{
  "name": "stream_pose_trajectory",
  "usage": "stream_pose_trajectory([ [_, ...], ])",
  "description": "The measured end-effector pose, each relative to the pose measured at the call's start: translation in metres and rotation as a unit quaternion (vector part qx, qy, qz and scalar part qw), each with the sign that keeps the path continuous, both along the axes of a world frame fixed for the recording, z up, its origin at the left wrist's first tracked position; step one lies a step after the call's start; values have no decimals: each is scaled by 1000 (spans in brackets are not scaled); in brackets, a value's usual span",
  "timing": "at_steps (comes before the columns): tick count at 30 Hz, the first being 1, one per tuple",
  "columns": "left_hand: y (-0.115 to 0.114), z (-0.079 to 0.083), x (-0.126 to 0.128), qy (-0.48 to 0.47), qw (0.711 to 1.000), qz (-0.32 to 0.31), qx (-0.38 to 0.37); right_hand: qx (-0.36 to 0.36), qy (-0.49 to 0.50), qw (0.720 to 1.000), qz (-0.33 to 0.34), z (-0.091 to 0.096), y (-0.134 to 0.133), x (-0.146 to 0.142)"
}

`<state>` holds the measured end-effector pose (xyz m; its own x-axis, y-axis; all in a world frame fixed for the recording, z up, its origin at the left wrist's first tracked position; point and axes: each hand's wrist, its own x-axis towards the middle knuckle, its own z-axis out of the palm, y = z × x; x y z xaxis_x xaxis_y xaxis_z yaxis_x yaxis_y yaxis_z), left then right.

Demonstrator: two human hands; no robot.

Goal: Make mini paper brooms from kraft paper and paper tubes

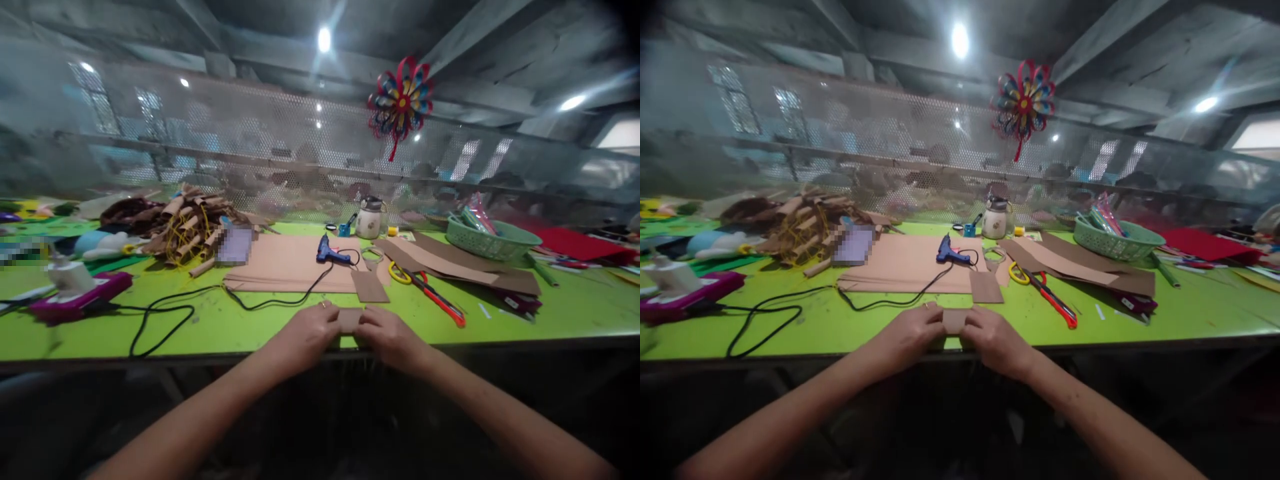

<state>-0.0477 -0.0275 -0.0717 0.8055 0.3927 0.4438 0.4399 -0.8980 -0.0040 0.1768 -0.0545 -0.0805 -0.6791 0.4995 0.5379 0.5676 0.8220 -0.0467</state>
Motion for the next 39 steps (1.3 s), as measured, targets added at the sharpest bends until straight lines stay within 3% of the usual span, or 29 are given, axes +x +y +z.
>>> stream_pose_trajectory([
  [4,0,0,-1,6,999,24,-47,-48,47,998,-10,0,1,5],
  [9,-3,3,-2,-32,993,9,-117,-123,71,990,-10,2,-3,6],
  [14,-4,10,-2,-30,978,49,-202,-195,97,976,-16,9,2,7],
  [20,3,13,-5,-30,959,69,-275,-317,110,940,-55,15,15,9],
  [27,17,24,-1,3,925,75,-373,-389,75,916,-63,24,28,6],
  [35,25,38,0,68,928,66,-360,-438,26,898,-39,34,40,5],
  [39,14,35,-3,66,942,126,-303,-426,10,903,-52,35,38,5],
])
